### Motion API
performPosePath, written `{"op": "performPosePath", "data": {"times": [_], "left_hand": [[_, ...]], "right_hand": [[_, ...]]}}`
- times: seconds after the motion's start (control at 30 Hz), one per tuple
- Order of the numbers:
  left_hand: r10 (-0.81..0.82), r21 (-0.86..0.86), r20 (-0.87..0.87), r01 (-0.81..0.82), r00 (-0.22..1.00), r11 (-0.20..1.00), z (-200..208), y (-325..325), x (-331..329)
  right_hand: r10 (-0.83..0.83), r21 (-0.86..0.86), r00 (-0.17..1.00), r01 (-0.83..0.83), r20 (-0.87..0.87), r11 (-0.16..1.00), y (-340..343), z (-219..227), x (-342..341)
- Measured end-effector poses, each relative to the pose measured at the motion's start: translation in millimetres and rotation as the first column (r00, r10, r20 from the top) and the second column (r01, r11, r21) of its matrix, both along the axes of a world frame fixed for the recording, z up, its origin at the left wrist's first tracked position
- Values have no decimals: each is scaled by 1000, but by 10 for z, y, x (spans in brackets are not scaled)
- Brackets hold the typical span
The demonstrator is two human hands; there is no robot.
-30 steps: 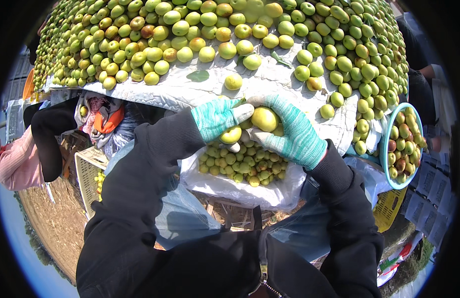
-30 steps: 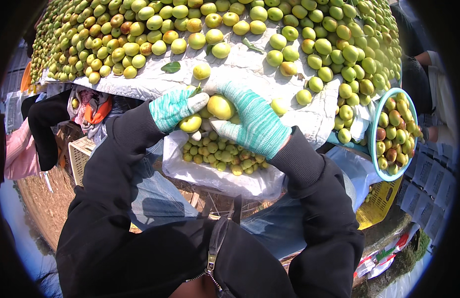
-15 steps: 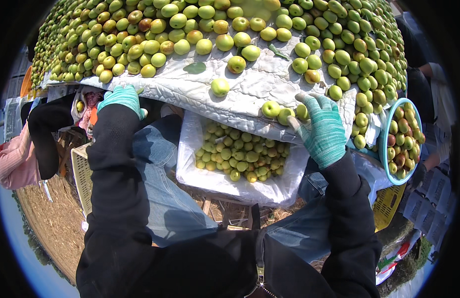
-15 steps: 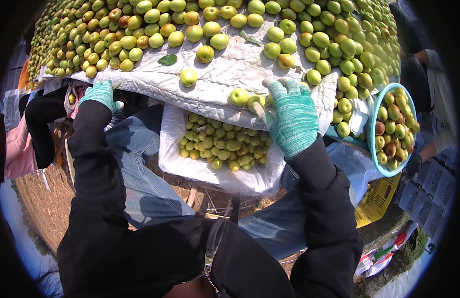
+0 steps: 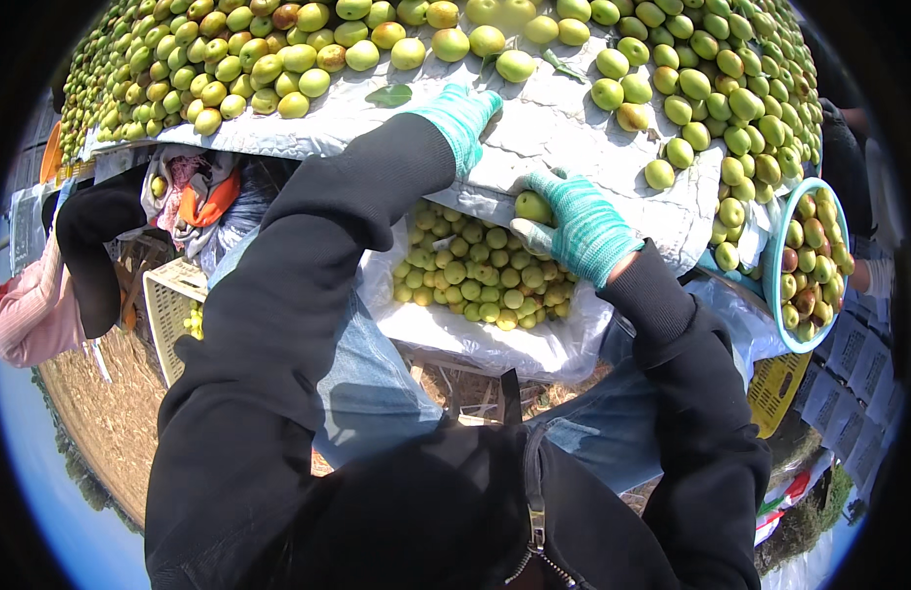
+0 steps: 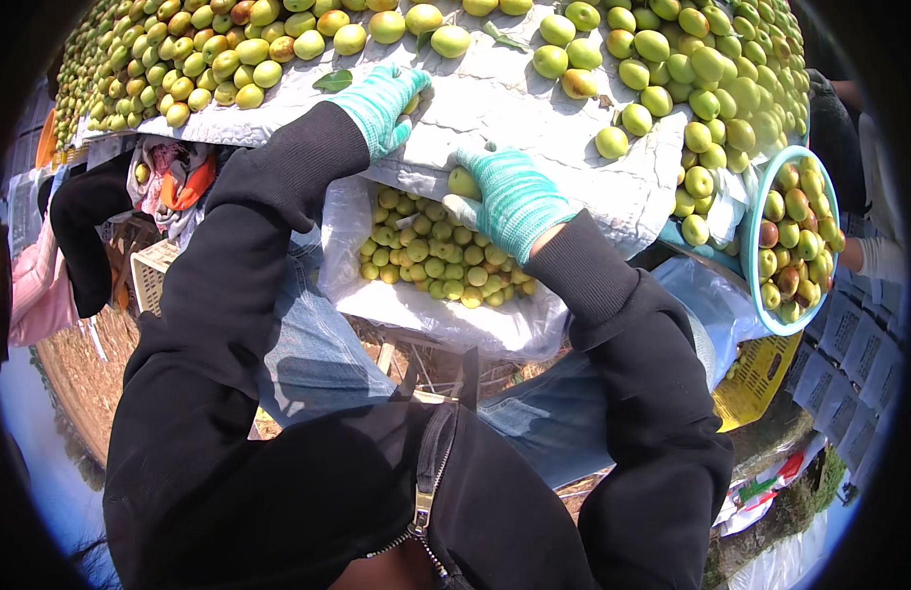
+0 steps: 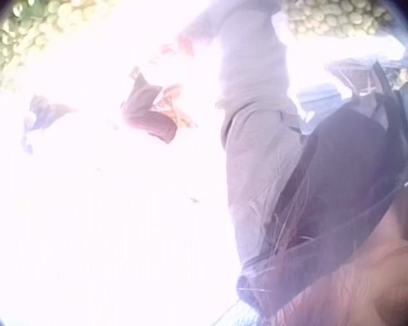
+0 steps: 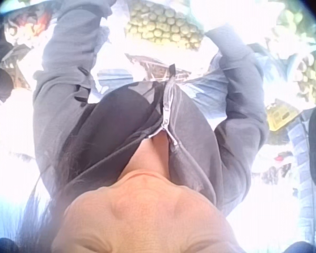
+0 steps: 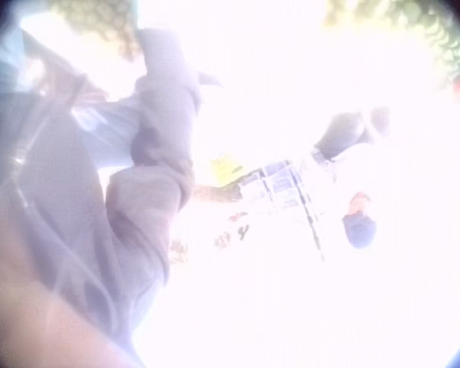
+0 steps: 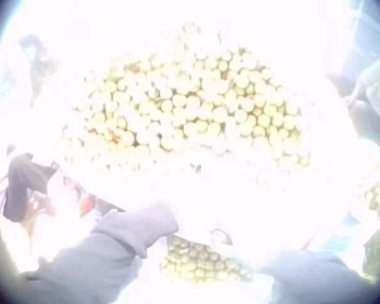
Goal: The person picks green apples from a large pile on a table and places them into a white crate below. They repeatedly gather handfuls of apples and transfer them into the crate, occasionally moving aside leaves or other debris.
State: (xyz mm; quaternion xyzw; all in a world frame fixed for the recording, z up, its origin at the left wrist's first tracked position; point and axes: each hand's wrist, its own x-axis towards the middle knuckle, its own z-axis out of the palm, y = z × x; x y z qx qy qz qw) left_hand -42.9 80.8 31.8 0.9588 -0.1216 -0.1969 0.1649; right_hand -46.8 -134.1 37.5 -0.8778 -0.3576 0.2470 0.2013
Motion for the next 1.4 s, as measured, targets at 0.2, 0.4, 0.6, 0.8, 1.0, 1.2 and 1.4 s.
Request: {"op": "performPosePath", "data": {"times": [0.2,0.4,0.6,0.8,1.0,1.2,1.4], "left_hand": [[-70,-430,-683,-323,727,843,264,-36,-248],[-262,-577,-622,-206,738,791,420,27,-297],[363,-577,-354,-507,862,640,209,403,3],[354,-62,308,-353,883,934,-73,242,454],[151,168,168,-180,974,969,28,-83,609],[104,-17,78,-103,992,995,-45,-194,641],[104,-596,-791,-798,603,87,17,18,430]], "right_hand": [[-52,309,993,84,-110,947,-114,193,-83],[22,480,955,128,-295,868,-162,203,-141],[-88,546,934,278,-347,790,-249,270,-120],[-569,516,814,541,-119,665,-430,142,609],[-472,140,809,452,350,881,-188,-225,1025],[-379,79,898,371,222,925,-47,-177,1008],[-320,108,947,322,-40,941,-208,-57,1019]]}}
